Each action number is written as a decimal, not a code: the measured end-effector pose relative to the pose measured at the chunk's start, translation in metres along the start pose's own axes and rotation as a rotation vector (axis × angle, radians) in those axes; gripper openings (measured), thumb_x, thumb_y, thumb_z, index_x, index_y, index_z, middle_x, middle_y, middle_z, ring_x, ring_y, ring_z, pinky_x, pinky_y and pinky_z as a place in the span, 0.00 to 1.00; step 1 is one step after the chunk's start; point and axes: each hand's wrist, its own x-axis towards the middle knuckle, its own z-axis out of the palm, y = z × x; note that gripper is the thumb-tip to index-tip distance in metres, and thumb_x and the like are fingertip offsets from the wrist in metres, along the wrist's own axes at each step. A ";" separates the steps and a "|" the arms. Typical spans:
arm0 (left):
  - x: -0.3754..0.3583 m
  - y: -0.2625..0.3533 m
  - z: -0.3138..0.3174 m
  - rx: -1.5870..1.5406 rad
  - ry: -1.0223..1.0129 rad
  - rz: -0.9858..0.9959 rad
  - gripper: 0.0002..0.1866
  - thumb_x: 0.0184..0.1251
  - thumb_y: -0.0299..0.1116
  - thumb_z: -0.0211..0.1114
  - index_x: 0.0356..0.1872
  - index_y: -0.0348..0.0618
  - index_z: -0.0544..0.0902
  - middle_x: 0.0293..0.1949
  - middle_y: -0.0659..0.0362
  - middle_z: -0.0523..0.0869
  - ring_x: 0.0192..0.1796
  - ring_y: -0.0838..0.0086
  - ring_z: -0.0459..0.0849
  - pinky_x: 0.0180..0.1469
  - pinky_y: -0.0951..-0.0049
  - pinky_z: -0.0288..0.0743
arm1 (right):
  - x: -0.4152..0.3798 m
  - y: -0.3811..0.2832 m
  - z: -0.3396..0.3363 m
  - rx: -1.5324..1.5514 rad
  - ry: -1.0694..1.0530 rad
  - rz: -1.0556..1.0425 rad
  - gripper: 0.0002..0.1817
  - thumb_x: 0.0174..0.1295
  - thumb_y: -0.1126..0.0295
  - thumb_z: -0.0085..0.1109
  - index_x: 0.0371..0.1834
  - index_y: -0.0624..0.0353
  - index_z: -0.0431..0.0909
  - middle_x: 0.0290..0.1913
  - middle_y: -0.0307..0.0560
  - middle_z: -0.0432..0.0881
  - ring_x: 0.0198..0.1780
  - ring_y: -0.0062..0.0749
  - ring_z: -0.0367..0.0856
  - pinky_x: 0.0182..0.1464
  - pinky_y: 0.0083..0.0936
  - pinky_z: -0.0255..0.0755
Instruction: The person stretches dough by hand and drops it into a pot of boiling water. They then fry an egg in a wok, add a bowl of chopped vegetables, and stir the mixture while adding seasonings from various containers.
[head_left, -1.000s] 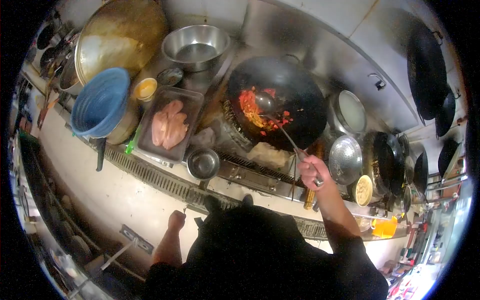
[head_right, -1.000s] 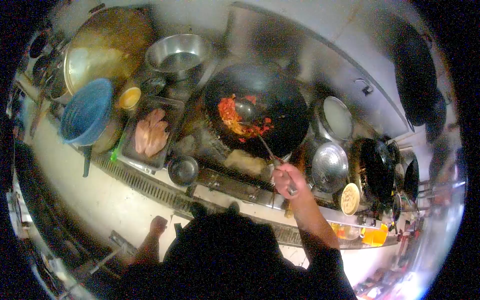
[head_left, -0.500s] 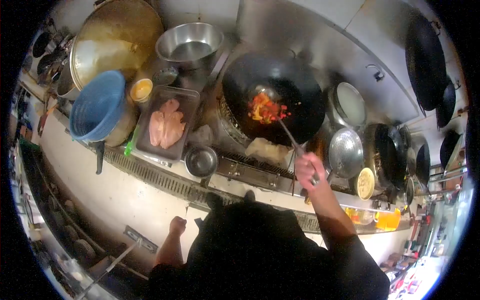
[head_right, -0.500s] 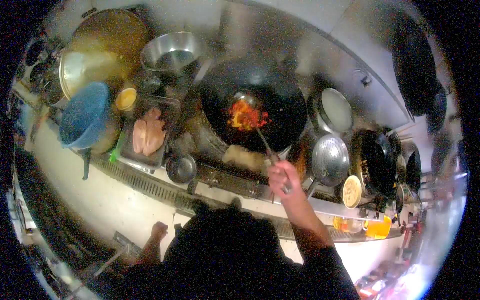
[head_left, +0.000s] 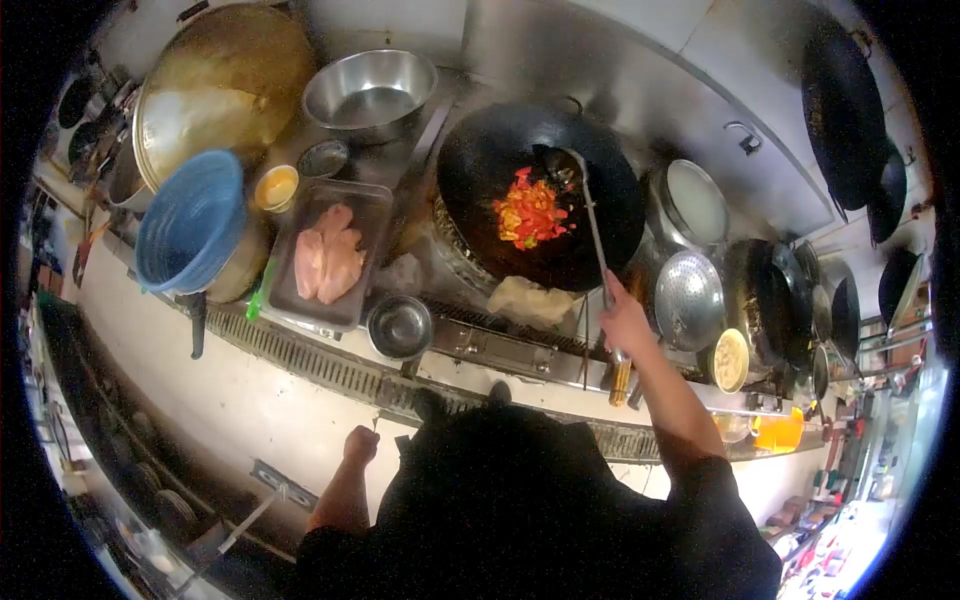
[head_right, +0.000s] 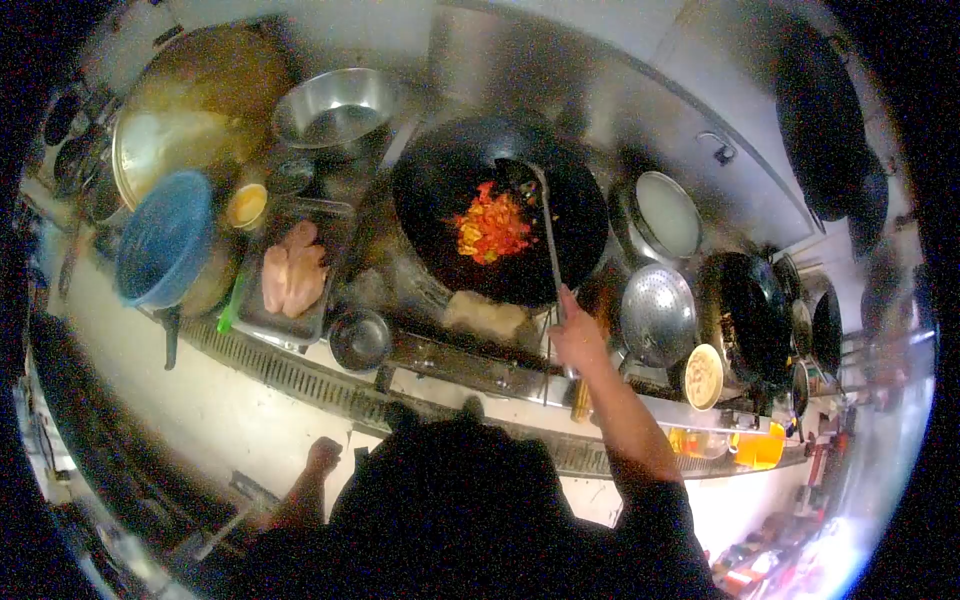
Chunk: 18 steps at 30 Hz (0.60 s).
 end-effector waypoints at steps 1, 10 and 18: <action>0.005 -0.013 0.028 -0.163 0.082 -0.105 0.08 0.57 0.31 0.56 0.26 0.41 0.82 0.33 0.48 0.83 0.42 0.53 0.81 0.45 0.59 0.76 | 0.003 -0.011 -0.009 0.000 0.002 0.001 0.39 0.53 0.74 0.51 0.73 0.49 0.52 0.23 0.57 0.79 0.17 0.36 0.77 0.27 0.31 0.74; 0.004 -0.031 0.050 -0.253 0.199 -0.118 0.07 0.54 0.32 0.58 0.22 0.41 0.81 0.31 0.49 0.83 0.38 0.54 0.81 0.42 0.59 0.77 | -0.077 -0.052 -0.090 -0.381 -0.414 0.039 0.39 0.53 0.70 0.53 0.72 0.42 0.54 0.29 0.60 0.80 0.24 0.45 0.80 0.35 0.36 0.75; 0.002 -0.034 0.062 -0.707 0.167 -0.461 0.14 0.55 0.40 0.61 0.28 0.37 0.82 0.34 0.45 0.84 0.44 0.55 0.82 0.46 0.61 0.76 | -0.029 0.024 0.005 -0.049 0.119 -0.036 0.38 0.51 0.74 0.51 0.71 0.52 0.56 0.29 0.59 0.80 0.20 0.39 0.79 0.28 0.32 0.74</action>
